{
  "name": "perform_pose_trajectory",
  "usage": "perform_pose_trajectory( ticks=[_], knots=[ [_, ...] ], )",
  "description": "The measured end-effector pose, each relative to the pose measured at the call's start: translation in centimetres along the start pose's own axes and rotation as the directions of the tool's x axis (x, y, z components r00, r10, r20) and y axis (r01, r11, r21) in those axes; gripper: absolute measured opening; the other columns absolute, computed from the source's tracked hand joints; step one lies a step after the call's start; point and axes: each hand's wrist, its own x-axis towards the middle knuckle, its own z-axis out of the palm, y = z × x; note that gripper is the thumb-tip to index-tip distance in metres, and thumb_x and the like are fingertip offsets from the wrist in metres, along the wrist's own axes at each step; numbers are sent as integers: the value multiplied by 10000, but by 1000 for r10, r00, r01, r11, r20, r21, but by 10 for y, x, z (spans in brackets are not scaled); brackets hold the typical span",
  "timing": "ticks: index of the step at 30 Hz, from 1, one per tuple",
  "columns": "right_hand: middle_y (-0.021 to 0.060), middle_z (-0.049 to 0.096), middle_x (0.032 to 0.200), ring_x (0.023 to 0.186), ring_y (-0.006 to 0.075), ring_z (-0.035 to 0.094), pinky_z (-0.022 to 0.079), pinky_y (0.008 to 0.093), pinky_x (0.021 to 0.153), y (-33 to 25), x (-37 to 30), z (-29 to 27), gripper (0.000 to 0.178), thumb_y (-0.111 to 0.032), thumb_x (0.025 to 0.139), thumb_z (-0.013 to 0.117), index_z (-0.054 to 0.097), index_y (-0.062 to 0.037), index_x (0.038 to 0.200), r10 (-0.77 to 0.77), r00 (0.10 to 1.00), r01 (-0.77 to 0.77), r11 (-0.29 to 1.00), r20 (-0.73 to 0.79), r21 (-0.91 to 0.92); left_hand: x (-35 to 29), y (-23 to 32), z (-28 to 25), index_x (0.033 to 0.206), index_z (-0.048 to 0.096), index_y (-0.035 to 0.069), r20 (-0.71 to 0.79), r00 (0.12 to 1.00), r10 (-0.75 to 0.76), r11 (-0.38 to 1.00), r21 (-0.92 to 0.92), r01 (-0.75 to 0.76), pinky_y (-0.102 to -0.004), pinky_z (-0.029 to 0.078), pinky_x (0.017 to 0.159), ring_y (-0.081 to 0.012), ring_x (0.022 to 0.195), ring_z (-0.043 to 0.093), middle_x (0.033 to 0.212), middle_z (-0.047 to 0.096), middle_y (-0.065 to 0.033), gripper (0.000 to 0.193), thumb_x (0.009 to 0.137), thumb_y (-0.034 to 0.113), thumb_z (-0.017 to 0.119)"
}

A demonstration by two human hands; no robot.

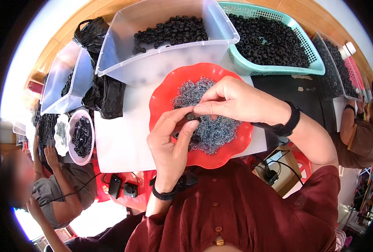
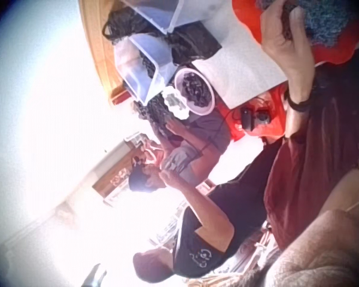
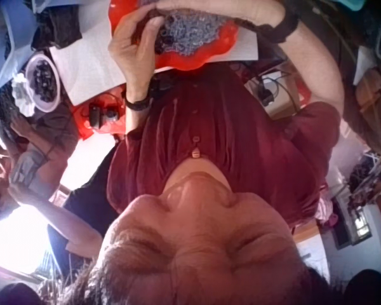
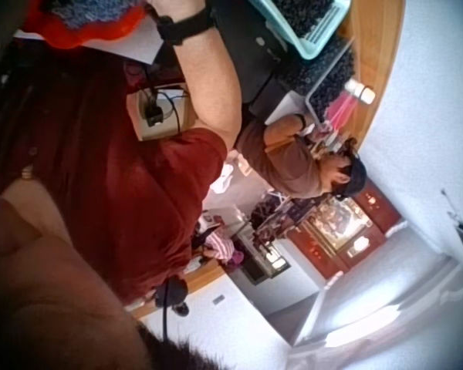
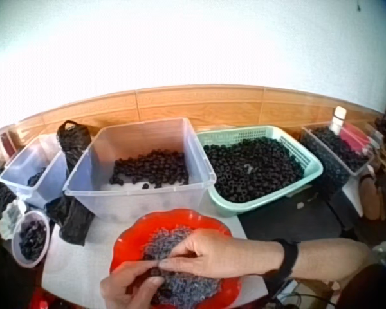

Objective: Manually assembling small black plastic components by inserting tiny grey washers or rings.

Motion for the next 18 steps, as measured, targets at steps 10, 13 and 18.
perform_pose_trajectory(
  ticks=[10, 13, 18],
  knots=[
    [124, 517, 781, 732, 301, 590, 467, 423, 627, 15, -11, 16, 128, -117, 796, 554, 643, -28, 821, -349, 931, 309, 605, 104, -734, 3, 4, -8, 1167, 595, -13, 28, 972, -232, 869, -443, 220, -215, 464, 747, -91, 805, 581, 1007, 650, -82, 275, 902, 59, 602],
    [115, 513, 754, 690, 303, 588, 466, 423, 591, 23, -8, 16, 173, -147, 806, 526, 632, -15, 772, -437, 888, 389, 545, 144, -742, 3, 2, -8, 1161, 597, -16, 36, 973, -226, 874, -434, 219, -213, 459, 736, -92, 797, 580, 980, 657, -82, 269, 909, 80, 600],
    [119, 602, 762, 701, 281, 619, 489, 353, 610, 25, -9, 9, 97, -73, 806, 604, 663, 0, 831, -406, 914, 316, 726, -11, -611, 4, 2, -10, 1147, 605, -18, 43, 974, -221, 869, -445, 216, -215, 458, 730, -92, 796, 582, 965, 660, -84, 258, 925, 111, 585]
  ],
)
